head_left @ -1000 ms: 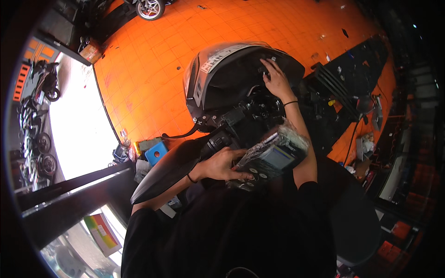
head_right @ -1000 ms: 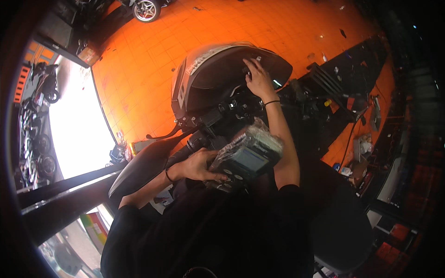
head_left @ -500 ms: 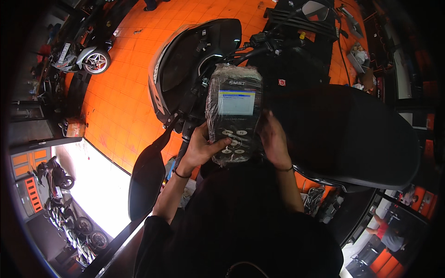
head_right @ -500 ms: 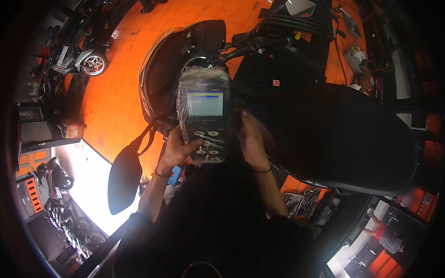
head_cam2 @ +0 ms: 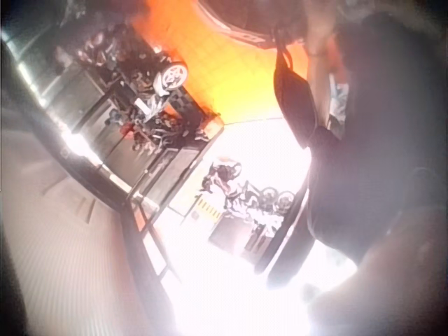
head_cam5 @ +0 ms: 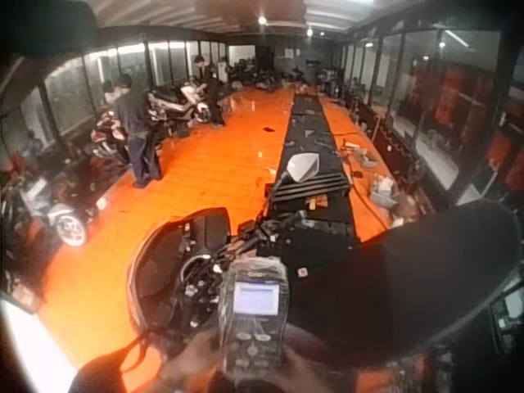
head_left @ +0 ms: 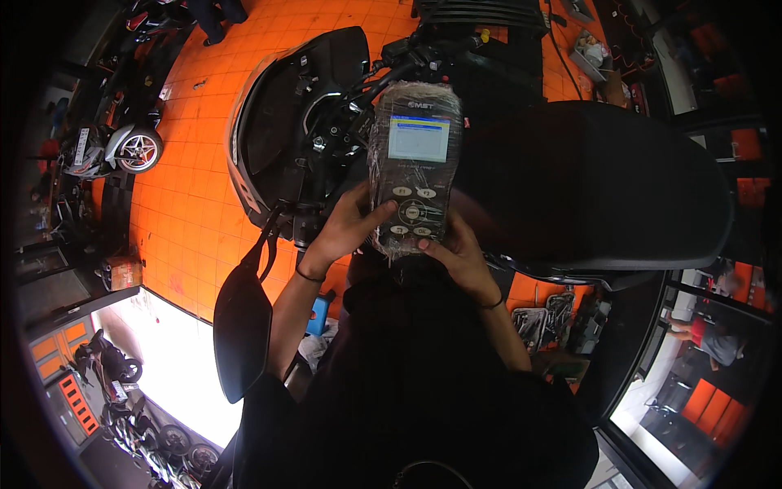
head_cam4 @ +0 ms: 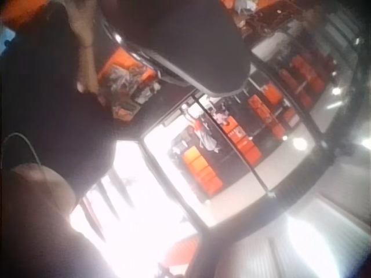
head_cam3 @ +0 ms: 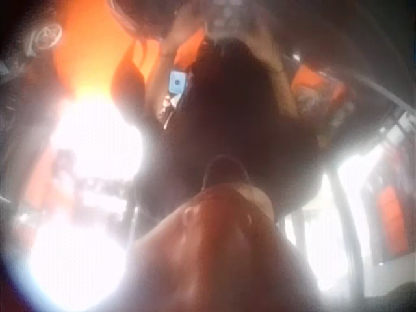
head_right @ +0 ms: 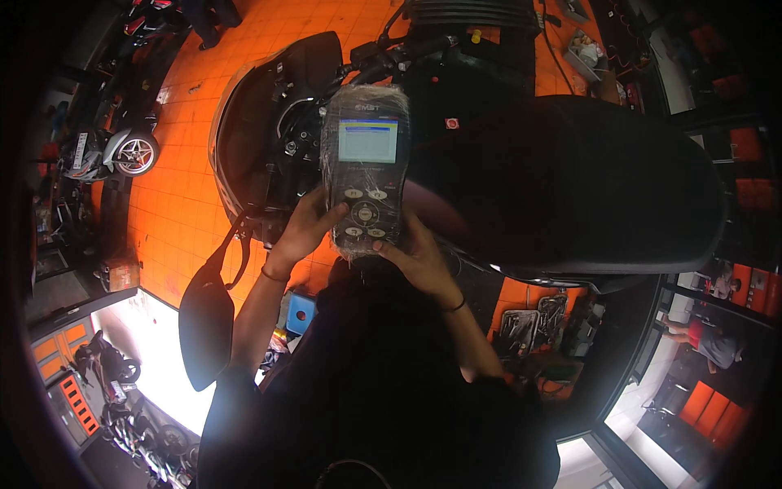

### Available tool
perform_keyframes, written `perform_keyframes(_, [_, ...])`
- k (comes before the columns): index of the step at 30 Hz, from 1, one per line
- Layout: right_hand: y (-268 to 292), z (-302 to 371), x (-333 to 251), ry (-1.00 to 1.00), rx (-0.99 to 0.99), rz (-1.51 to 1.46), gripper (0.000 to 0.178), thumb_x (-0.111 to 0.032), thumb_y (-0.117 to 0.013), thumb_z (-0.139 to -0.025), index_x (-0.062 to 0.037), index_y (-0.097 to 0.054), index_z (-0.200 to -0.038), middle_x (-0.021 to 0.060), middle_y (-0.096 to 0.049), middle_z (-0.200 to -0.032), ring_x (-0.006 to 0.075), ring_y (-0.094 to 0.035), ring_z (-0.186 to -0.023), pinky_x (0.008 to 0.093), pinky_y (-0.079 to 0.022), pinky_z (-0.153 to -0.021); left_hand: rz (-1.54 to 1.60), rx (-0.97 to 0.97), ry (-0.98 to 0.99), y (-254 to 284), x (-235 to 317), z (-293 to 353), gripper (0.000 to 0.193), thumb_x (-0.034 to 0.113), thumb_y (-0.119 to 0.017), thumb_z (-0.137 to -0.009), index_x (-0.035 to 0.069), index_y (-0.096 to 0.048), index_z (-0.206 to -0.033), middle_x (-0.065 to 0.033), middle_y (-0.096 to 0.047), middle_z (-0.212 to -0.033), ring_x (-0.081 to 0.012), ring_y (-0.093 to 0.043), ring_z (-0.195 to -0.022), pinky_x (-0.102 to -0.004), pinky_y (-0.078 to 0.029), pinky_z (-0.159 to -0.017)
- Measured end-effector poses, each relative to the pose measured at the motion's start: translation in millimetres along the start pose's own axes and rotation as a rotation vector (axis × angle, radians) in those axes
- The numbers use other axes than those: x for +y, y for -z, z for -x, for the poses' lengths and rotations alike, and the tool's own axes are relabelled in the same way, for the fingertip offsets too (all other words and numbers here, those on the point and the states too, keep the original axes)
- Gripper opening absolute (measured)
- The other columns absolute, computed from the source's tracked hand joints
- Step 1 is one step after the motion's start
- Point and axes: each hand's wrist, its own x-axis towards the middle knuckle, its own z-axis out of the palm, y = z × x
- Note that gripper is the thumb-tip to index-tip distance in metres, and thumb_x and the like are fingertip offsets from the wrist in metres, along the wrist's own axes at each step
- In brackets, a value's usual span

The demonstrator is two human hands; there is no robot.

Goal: The person holds a diagnostic scanner, operates the screen and buttons to run checks, and interacts with the motorcycle handlebars and controls while the scanner is connected.

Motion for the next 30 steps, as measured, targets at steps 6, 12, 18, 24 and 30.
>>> perform_keyframes(6, [-8.8,3.1,9.6,-0.015,0.041,0.001,0.064,-0.001,-0.066,-0.088,0.0034,-0.036,-0.144,0.0133,-0.052,-0.134,0.0218,-0.051,-0.125,0.0364,-0.043,-0.106,0.02,-0.048,-0.053,0.6,7.8,9.5,0.047,0.017,-0.065,-0.095,-0.009,-0.049,-0.132,-0.0159,-0.064,-0.118,-0.0166,-0.06,-0.108,-0.0323,-0.05,-0.094])
perform_keyframes(12, [-6.3,-0.9,6.3,-0.029,0.02,0.019,0.061,-0.001,-0.066,-0.088,0.0027,-0.038,-0.142,0.0125,-0.054,-0.131,0.0211,-0.052,-0.123,0.0352,-0.043,-0.105,0.045,-0.048,-0.052,2.2,10.1,10.0,0.049,0.018,-0.066,-0.095,-0.009,-0.049,-0.132,-0.0153,-0.064,-0.118,-0.0161,-0.06,-0.108,-0.0322,-0.05,-0.094])
perform_keyframes(18, [-6.6,-7.4,5.4,-0.017,0.003,0.047,0.059,-0.004,-0.066,-0.089,0.0031,-0.04,-0.141,0.0129,-0.056,-0.129,0.0209,-0.053,-0.122,0.0351,-0.044,-0.104,0.026,-0.008,-0.044,3.6,6.3,10.3,0.05,0.018,-0.066,-0.095,-0.009,-0.048,-0.134,-0.0148,-0.063,-0.12,-0.016,-0.059,-0.109,-0.0325,-0.049,-0.095])
perform_keyframes(24, [-4.1,-6.8,12.0,0.004,0.013,0.072,0.058,-0.006,-0.067,-0.089,0.0037,-0.041,-0.14,0.0132,-0.056,-0.129,0.0207,-0.054,-0.122,0.0354,-0.043,-0.104,0.078,-0.061,-0.018,4.4,10.5,8.9,0.047,0.012,-0.062,-0.096,-0.007,-0.046,-0.136,-0.0132,-0.059,-0.126,-0.0169,-0.052,-0.118,-0.0332,-0.042,-0.103])
perform_keyframes(30, [-2.1,-5.9,13.6,0.006,0.0,0.064,0.057,-0.007,-0.067,-0.089,0.0041,-0.041,-0.139,0.0137,-0.056,-0.129,0.0213,-0.053,-0.122,0.0357,-0.042,-0.104,0.066,-0.039,-0.016,4.0,7.8,10.0,0.047,0.011,-0.062,-0.095,-0.007,-0.046,-0.136,-0.0134,-0.059,-0.127,-0.0175,-0.053,-0.118,-0.0339,-0.043,-0.103])
